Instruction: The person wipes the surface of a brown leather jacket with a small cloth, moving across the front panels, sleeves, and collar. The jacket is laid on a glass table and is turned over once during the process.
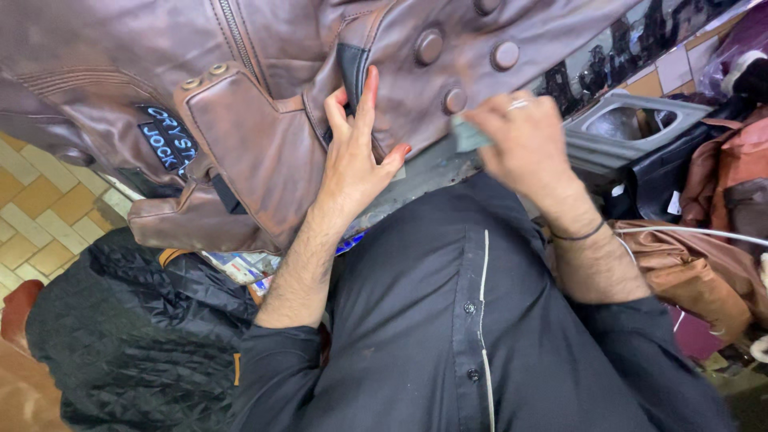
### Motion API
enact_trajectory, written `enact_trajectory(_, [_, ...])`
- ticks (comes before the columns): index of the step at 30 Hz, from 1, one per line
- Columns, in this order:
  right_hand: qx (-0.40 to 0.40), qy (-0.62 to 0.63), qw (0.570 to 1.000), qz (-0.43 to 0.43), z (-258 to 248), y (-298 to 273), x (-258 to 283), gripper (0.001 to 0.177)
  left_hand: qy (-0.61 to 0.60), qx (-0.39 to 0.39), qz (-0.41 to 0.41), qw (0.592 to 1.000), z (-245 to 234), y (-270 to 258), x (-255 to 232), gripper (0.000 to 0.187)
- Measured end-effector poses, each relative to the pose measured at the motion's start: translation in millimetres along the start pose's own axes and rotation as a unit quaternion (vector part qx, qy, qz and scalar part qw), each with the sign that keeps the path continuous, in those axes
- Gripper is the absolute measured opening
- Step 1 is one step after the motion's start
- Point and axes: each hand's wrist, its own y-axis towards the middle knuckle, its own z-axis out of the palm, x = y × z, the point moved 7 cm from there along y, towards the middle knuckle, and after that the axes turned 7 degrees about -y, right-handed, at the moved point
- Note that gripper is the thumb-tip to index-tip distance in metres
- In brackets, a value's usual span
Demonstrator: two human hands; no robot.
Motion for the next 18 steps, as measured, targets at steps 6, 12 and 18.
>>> enact_trajectory(6, [-0.12,0.075,0.977,0.16,6.1,-26.7,-34.0,0.027,0.011,-0.003,0.0,1.0,-1.4,-0.5,-2.6,0.112])
enact_trajectory(12, [-0.094,0.236,0.965,0.064,25.5,-28.9,-13.3,0.031,0.023,-0.002,0.002,1.0,0.9,-2.3,-4.9,0.112])
enact_trajectory(18, [-0.247,0.129,0.934,0.222,-8.3,-33.0,-65.7,0.02,0.036,-0.006,0.013,0.999,2.0,1.5,-7.5,0.112])
